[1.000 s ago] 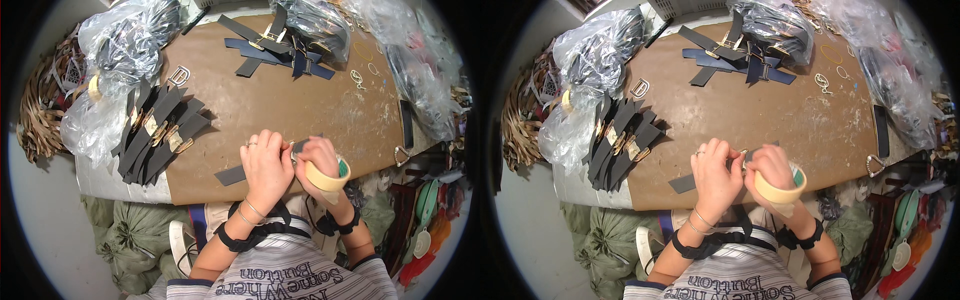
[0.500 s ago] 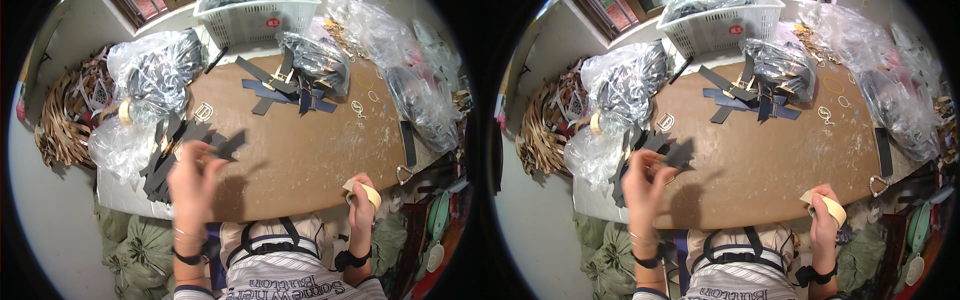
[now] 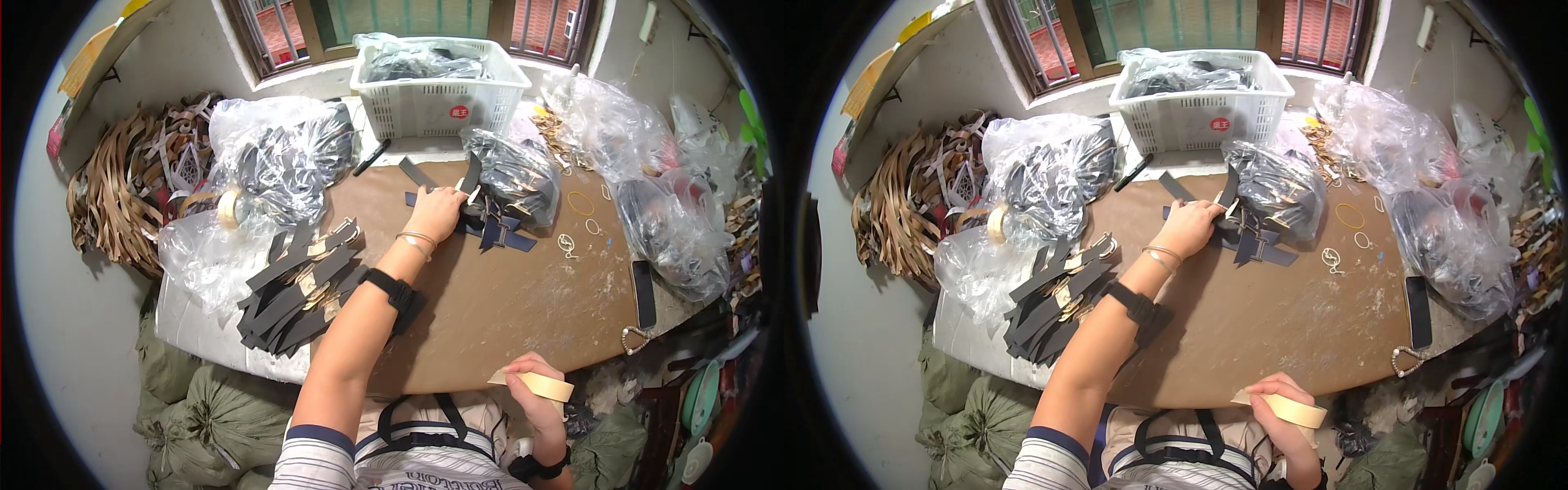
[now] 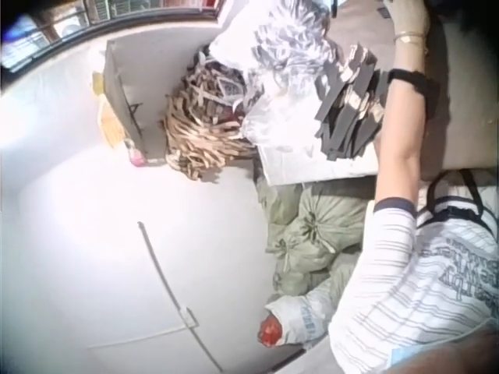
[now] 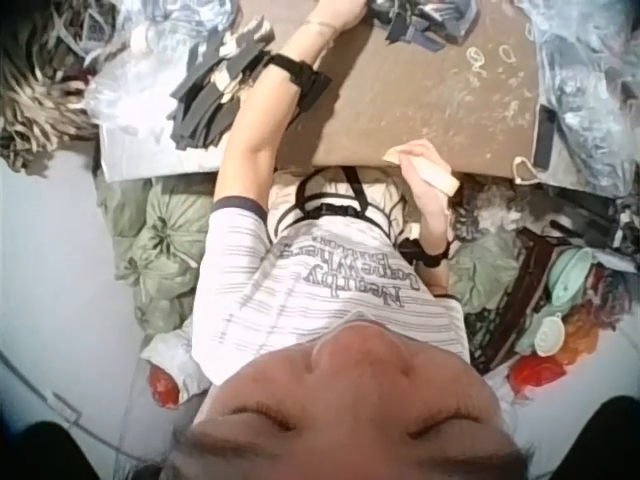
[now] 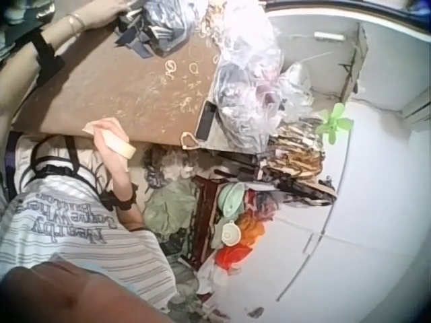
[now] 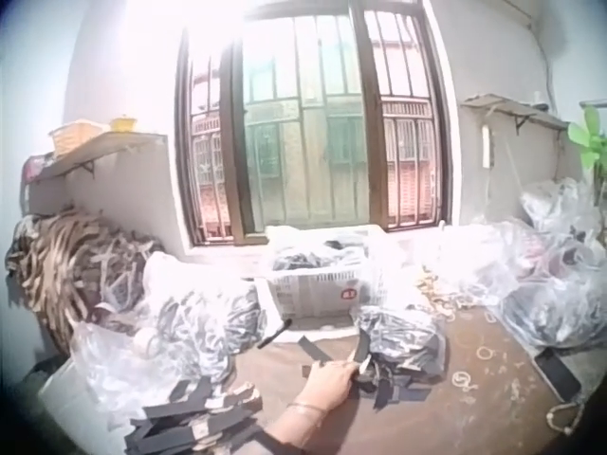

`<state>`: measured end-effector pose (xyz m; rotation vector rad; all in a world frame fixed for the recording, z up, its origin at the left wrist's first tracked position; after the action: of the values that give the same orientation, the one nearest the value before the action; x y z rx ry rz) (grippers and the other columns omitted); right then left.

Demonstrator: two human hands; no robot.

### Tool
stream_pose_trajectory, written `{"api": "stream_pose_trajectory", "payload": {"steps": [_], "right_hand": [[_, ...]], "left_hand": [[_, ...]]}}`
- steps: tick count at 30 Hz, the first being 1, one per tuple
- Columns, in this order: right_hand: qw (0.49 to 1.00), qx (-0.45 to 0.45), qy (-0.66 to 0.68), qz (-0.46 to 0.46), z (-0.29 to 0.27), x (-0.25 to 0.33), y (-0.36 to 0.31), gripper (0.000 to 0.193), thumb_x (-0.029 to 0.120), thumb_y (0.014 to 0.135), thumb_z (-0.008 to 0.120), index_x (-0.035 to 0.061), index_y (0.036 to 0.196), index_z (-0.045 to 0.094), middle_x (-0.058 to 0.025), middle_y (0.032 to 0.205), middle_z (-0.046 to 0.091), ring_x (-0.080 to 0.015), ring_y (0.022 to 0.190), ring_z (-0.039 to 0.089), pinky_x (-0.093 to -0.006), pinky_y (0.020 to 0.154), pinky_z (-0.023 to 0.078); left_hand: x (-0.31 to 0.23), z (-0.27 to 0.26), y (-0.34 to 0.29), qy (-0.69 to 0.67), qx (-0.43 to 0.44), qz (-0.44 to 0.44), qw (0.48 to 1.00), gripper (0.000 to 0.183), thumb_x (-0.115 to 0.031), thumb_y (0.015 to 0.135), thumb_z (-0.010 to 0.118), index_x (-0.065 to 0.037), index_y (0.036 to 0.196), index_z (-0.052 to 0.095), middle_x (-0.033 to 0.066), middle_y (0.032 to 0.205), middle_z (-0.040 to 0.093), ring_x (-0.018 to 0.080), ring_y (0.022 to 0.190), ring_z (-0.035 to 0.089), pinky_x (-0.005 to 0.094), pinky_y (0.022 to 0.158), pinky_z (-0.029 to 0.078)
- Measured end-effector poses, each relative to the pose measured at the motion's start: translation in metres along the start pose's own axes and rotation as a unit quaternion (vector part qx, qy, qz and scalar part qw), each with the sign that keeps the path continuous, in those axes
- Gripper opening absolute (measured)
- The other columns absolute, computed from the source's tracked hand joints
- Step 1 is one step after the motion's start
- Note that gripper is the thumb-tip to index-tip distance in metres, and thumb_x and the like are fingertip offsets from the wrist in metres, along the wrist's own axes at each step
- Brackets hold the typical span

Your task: Taping buckles onto leather straps for shoe assembly.

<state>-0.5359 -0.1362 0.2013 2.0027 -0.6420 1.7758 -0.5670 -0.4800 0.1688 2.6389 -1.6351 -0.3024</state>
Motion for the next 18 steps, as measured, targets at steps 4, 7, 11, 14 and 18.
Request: {"api": "stream_pose_trajectory", "payload": {"steps": [4,7,11,14,18], "right_hand": [[0.995,-0.066,0.06,0.04,-0.033,-0.03,-0.008,0.008,-0.002,0.082,0.072,-0.0024,0.09,0.074,-0.0065,0.094,0.066,-0.0135,0.087,0.06,-0.0251,0.077,0.046],[0.994,-0.075,0.068,0.045,-0.044,-0.03,-0.007,0.008,-0.001,0.083,0.072,-0.0035,0.091,0.073,-0.0064,0.094,0.065,-0.0134,0.088,0.06,-0.0246,0.078,0.045],[0.995,-0.07,0.061,0.03,-0.051,-0.014,0.0,0.013,0.004,0.081,0.072,-0.004,0.092,0.072,-0.0061,0.095,0.065,-0.0144,0.088,0.059,-0.0262,0.08,0.044],[0.991,-0.111,0.068,0.04,-0.064,-0.008,-0.005,0.016,0.006,0.081,0.072,-0.0043,0.093,0.072,-0.0072,0.095,0.065,-0.0154,0.089,0.059,-0.0265,0.083,0.044],[0.992,-0.121,0.01,0.033,-0.066,0.005,-0.005,0.03,0.007,0.082,0.072,-0.0049,0.109,0.072,-0.0061,0.094,0.065,-0.0124,0.089,0.059,-0.0245,0.083,0.044]], "left_hand": [[-0.064,-0.03,-0.04,0.15,-0.066,0.051,0.985,0.015,-0.015,0.091,0.062,-0.011,0.105,0.065,0.0031,0.101,0.068,0.0223,0.1,0.065,0.0394,0.082,0.048],[-0.134,-0.038,-0.109,0.247,-0.11,0.03,0.962,0.039,-0.017,0.085,0.061,-0.002,0.121,0.066,0.0044,0.093,0.063,0.0182,0.093,0.062,0.031,0.074,0.047],[-0.184,-0.017,-0.182,0.124,-0.011,0.024,0.992,0.057,-0.022,0.086,0.067,0.003,0.137,0.058,0.0086,0.1,0.062,0.0217,0.096,0.062,0.0308,0.076,0.053],[-0.167,-0.051,-0.204,-0.126,-0.032,0.032,0.991,0.072,-0.031,0.085,0.077,-0.001,0.145,0.05,0.0137,0.113,0.061,0.0284,0.102,0.06,0.0371,0.089,0.051],[-0.112,-0.054,-0.23,-0.197,-0.079,-0.022,0.977,0.071,-0.019,0.075,0.085,-0.005,0.139,0.057,0.0104,0.127,0.061,0.0315,0.116,0.057,0.0419,0.099,0.045]]}}
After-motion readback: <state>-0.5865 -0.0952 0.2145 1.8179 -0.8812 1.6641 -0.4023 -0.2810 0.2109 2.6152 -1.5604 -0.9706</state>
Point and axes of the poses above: each hand's wrist, its own y-axis towards the middle knuckle, its own z-axis out of the palm, x = y × z, the point moved 8 cm from there along y, towards the middle knuckle
